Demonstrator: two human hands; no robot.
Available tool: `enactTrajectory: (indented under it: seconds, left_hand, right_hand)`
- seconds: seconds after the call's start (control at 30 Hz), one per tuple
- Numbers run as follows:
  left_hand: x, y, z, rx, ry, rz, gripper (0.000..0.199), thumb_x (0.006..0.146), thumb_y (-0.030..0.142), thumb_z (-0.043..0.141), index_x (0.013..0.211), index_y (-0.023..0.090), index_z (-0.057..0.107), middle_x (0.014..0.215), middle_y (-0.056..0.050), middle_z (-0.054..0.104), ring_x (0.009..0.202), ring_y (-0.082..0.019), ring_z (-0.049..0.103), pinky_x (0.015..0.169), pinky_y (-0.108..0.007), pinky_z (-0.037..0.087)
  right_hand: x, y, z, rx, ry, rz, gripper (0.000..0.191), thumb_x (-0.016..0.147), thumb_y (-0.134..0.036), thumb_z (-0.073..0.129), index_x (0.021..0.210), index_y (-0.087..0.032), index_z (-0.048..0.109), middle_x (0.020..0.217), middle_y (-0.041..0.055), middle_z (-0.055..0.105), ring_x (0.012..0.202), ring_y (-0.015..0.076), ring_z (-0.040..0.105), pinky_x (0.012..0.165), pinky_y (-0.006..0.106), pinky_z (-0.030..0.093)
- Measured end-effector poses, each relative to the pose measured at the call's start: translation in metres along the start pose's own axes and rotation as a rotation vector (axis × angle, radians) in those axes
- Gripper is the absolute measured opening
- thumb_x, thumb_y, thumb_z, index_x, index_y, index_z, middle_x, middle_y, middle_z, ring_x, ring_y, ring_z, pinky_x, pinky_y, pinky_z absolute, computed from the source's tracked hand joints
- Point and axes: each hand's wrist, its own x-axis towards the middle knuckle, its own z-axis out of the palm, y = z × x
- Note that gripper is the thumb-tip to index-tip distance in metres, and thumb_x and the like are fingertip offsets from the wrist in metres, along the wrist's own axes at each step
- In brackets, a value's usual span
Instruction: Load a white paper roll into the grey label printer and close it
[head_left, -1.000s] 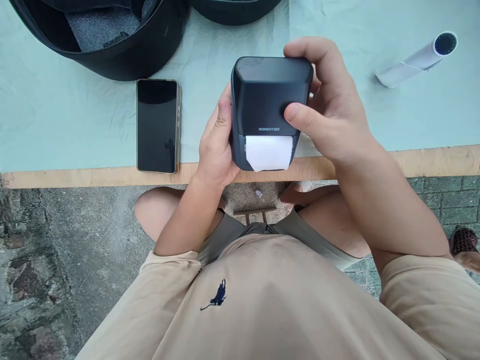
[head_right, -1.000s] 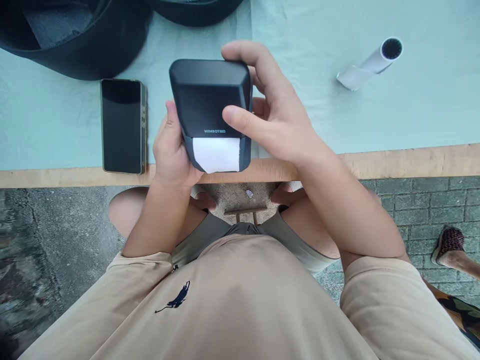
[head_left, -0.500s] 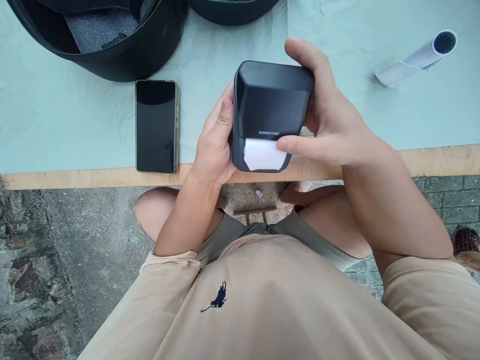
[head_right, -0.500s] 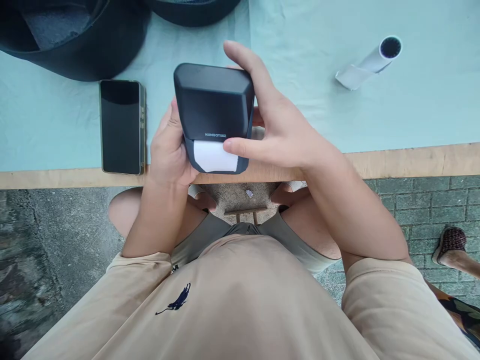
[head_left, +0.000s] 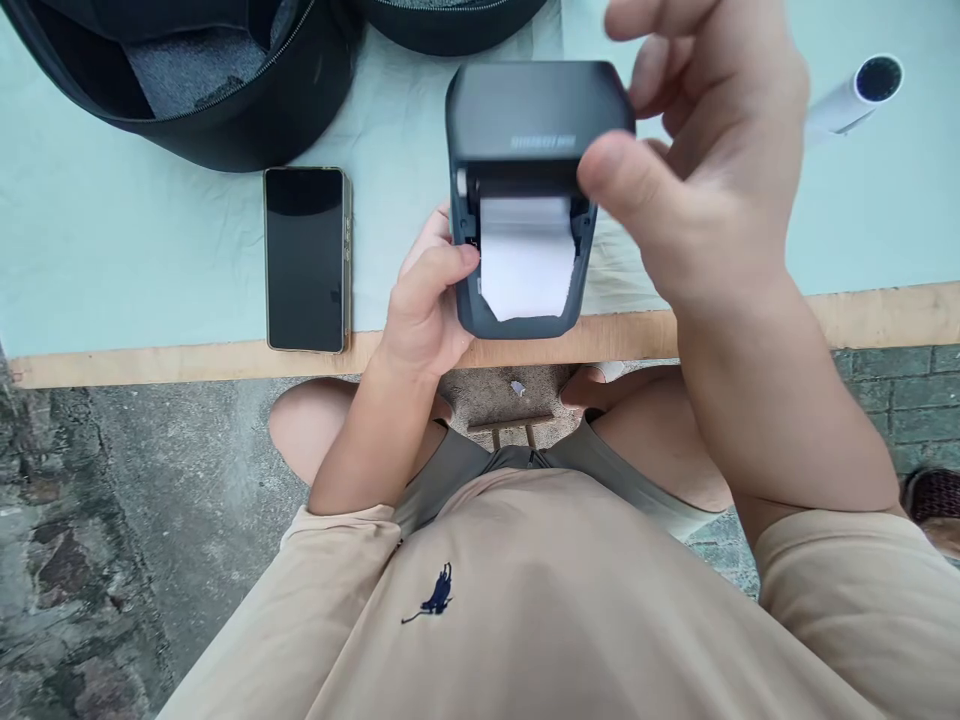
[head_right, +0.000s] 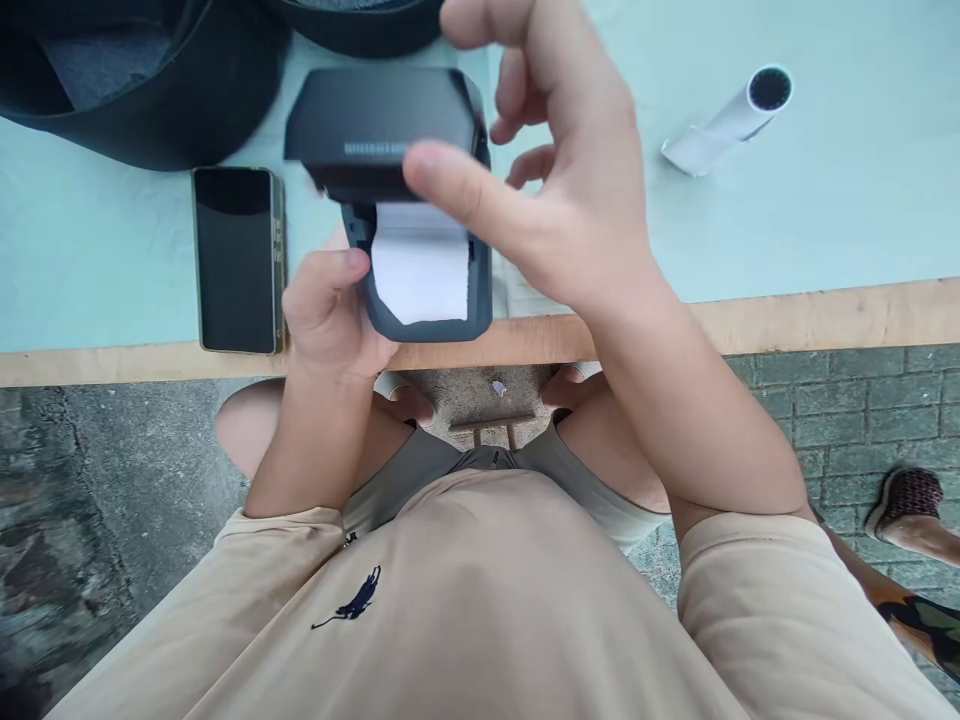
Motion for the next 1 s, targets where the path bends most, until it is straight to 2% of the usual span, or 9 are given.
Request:
enactTrajectory:
  seconds: [0.07,0.13,0.23,0.33,0.4,0.53,0.63,0.73,1.0]
  left_hand:
    - [0.000,-0.002,0.002,-0.031,0.003,0.008,0.020,0.077,0.031,0.058,0.096,0.025,0.055,0.093,-0.001,0.067,0.122,-0.021,0.056,0.106,-0.032,0.043]
    - [0.000,-0.003,0.005,-0.041,0.002,0.022,0.024,0.079,0.031,0.057,0.101,0.026,0.053,0.095,0.000,0.066,0.122,-0.021,0.056,0.105,-0.032,0.044]
    - [0.002,-0.003,0.009,-0.034,-0.003,0.023,0.025,0.080,0.034,0.054,0.104,0.027,0.053,0.099,-0.001,0.066,0.121,-0.021,0.056,0.101,-0.031,0.045]
    - [0.003,-0.002,0.010,-0.003,-0.004,0.018,0.025,0.081,0.039,0.052,0.102,0.026,0.055,0.098,-0.002,0.065,0.122,-0.023,0.055,0.099,-0.032,0.046]
    - [0.003,-0.003,0.009,0.015,-0.002,0.019,0.028,0.080,0.043,0.052,0.101,0.026,0.055,0.097,-0.003,0.065,0.124,-0.024,0.053,0.098,-0.033,0.047]
    - [0.003,-0.005,0.006,-0.011,0.035,0.036,0.027,0.079,0.041,0.056,0.102,0.027,0.053,0.101,-0.001,0.065,0.128,-0.024,0.049,0.102,-0.034,0.044]
    - [0.002,-0.005,0.005,-0.060,0.051,0.038,0.024,0.079,0.040,0.058,0.099,0.027,0.053,0.097,-0.001,0.066,0.128,-0.024,0.047,0.103,-0.034,0.042]
    - [0.002,-0.004,0.005,-0.078,0.053,0.008,0.021,0.083,0.041,0.054,0.097,0.026,0.053,0.093,0.000,0.065,0.125,-0.022,0.050,0.103,-0.033,0.042]
    - [0.001,-0.008,0.004,-0.052,-0.003,-0.007,0.026,0.082,0.038,0.055,0.106,0.028,0.053,0.092,0.000,0.063,0.117,-0.022,0.055,0.096,-0.035,0.047]
  right_hand:
    - [0.003,-0.009,0.004,-0.004,0.166,-0.004,0.042,0.080,-0.058,0.053,0.096,-0.019,0.057,0.099,0.0001,0.053,0.075,0.0065,0.059,0.058,0.019,0.047]
    - [0.007,-0.016,0.007,0.060,0.264,0.015,0.050,0.083,-0.065,0.039,0.084,-0.017,0.051,0.085,0.0007,0.048,0.059,0.0016,0.053,0.054,0.019,0.043]
    - [0.013,-0.019,0.009,0.154,0.268,0.015,0.063,0.081,-0.074,0.017,0.083,-0.018,0.046,0.081,0.0008,0.049,0.064,0.0040,0.059,0.050,0.017,0.044]
    - [0.017,-0.014,0.006,0.086,0.143,-0.006,0.060,0.079,-0.075,0.024,0.090,-0.021,0.047,0.082,-0.0004,0.052,0.080,0.0111,0.066,0.053,0.019,0.048]
    - [0.017,-0.012,0.004,0.021,0.078,0.007,0.050,0.079,-0.071,0.037,0.089,-0.023,0.049,0.084,-0.0007,0.055,0.075,0.0115,0.066,0.055,0.022,0.051]
    - [0.012,-0.013,0.000,-0.032,0.110,-0.005,0.029,0.084,-0.049,0.052,0.079,-0.021,0.054,0.089,0.0014,0.059,0.076,0.0134,0.062,0.066,0.028,0.054]
    - [0.008,-0.017,-0.006,-0.227,-0.055,-0.115,0.015,0.086,-0.032,0.052,0.087,-0.022,0.062,0.086,0.0012,0.061,0.078,0.0145,0.059,0.066,0.030,0.051]
    - [0.008,-0.020,-0.009,-0.462,-0.278,-0.125,0.018,0.084,-0.032,0.052,0.099,-0.028,0.062,0.099,-0.0029,0.064,0.071,0.0145,0.058,0.070,0.037,0.051]
    - [0.012,-0.019,0.000,-0.755,-0.431,0.062,0.027,0.080,-0.032,0.052,0.105,-0.031,0.059,0.089,0.0005,0.062,0.075,0.0204,0.057,0.070,0.041,0.046]
